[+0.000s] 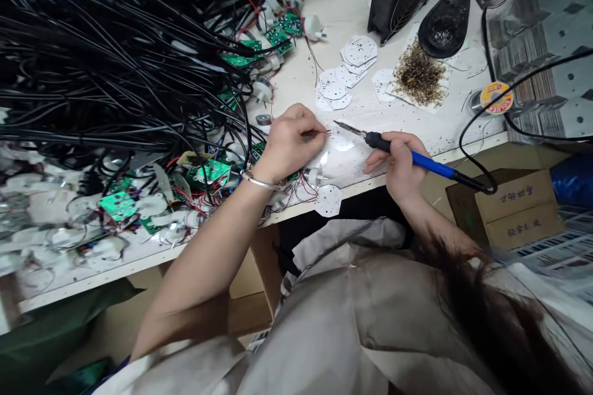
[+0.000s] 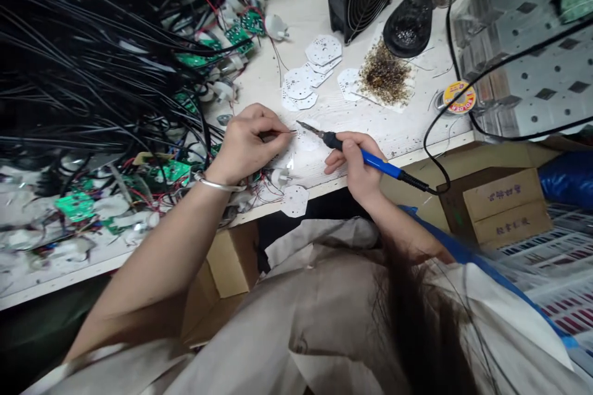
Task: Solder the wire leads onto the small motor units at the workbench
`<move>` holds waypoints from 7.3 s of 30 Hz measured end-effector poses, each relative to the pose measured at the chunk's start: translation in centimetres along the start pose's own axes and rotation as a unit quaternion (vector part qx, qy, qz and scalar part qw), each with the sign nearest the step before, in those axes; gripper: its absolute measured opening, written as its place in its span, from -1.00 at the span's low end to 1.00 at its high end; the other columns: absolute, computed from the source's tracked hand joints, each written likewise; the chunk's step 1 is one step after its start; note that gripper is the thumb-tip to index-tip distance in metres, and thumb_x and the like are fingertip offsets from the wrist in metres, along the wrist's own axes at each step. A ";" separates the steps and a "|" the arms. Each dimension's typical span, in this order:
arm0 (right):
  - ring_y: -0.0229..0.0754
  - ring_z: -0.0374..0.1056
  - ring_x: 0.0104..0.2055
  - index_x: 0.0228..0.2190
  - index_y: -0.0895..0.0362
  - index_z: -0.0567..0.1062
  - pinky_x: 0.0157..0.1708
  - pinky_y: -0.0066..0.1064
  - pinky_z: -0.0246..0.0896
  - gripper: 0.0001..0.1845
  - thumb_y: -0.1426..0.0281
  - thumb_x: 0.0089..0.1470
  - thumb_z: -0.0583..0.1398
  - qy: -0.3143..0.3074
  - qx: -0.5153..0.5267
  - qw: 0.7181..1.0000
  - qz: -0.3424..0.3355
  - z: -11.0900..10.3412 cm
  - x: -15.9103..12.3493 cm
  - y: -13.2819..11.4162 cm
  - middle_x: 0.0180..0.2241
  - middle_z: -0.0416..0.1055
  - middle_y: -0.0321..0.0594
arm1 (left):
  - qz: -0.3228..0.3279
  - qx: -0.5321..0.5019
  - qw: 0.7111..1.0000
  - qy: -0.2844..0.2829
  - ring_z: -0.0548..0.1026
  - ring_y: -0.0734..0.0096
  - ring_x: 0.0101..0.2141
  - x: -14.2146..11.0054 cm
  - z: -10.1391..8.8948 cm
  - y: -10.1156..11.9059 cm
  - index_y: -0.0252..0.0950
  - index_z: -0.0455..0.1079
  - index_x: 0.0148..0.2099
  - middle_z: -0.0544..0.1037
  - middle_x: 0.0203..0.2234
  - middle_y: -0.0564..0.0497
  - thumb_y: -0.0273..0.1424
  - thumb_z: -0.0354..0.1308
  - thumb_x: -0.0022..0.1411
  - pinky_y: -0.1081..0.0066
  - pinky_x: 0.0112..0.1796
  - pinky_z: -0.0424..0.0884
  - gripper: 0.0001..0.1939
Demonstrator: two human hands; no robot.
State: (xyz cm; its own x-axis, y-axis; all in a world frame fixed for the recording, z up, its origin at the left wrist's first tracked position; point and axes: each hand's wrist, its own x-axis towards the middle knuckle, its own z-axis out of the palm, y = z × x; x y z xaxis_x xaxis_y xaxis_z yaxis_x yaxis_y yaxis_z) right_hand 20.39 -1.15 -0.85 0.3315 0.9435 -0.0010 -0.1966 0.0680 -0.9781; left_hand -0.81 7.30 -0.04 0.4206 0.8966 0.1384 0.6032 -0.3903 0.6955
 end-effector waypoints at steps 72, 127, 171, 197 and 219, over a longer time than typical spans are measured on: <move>-0.09 0.55 -0.07 0.11 -0.01 0.46 -0.10 -0.31 0.53 -0.68 0.24 0.43 0.06 -0.163 -0.377 0.861 -0.300 0.6 0.2 2.7 -0.07 0.56 -0.15 | 0.111 0.242 0.934 -0.240 0.32 0.16 -0.16 6.5 -8.2 -3.4 -0.19 0.14 -0.57 0.40 -0.52 -0.08 -0.24 0.18 0.33 0.04 0.15 0.28 -0.55; -0.41 0.35 -0.69 -0.22 -0.01 0.59 -0.69 -0.60 0.24 -0.75 0.11 0.34 0.22 -0.038 -0.082 0.992 -0.092 -1.7 -1.4 1.9 -0.60 0.48 -0.50 | 0.087 0.108 0.989 -0.054 0.59 0.23 -0.11 0.0 1.0 -0.6 -0.25 0.47 -0.25 0.65 -0.19 -0.04 -0.46 0.09 0.30 0.15 0.01 0.49 -0.87; -0.31 0.59 -0.41 0.01 -0.03 0.42 -0.32 -0.38 0.55 -0.66 0.05 0.36 0.17 0.032 -0.114 0.983 -0.143 0.2 -1.2 1.9 -0.27 0.60 -0.34 | 0.109 0.145 0.981 -0.063 0.56 0.14 -0.02 -0.6 -0.5 0.7 -0.24 0.53 -0.23 0.62 -0.02 -0.10 -0.40 0.17 0.34 0.12 0.00 0.51 -0.88; -0.35 0.58 -0.44 0.03 -0.03 0.45 -0.33 -0.44 0.54 -0.75 0.20 0.38 0.18 0.032 -0.061 0.981 -0.181 0.0 -1.1 2.4 -0.28 0.58 -0.38 | 0.023 0.060 0.996 0.058 0.61 0.22 0.02 3.6 -2.4 0.5 -0.16 0.42 0.26 0.68 0.01 -0.09 -0.10 0.10 0.51 0.18 0.03 0.56 -0.59; -0.37 0.51 -0.51 -0.04 -0.05 0.46 -0.40 -0.43 0.49 -0.73 0.07 0.36 0.18 0.009 -0.103 0.983 -0.154 -0.4 -1.3 1.9 -0.34 0.57 -0.42 | 0.064 0.167 0.984 -0.026 0.49 0.10 -0.13 -1.1 0.9 0.3 -0.20 0.55 -0.23 0.61 -0.32 -0.03 -0.33 0.13 0.41 0.01 -0.03 0.34 -0.81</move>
State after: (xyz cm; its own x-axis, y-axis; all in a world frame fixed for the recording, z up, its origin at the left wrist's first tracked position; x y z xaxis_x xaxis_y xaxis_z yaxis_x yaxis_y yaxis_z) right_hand 19.98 -2.41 -2.84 0.3631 0.8824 0.2993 0.1051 0.2804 -0.9541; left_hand -0.49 5.98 -0.67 0.5364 0.8270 0.1681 0.7280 -0.5542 0.4036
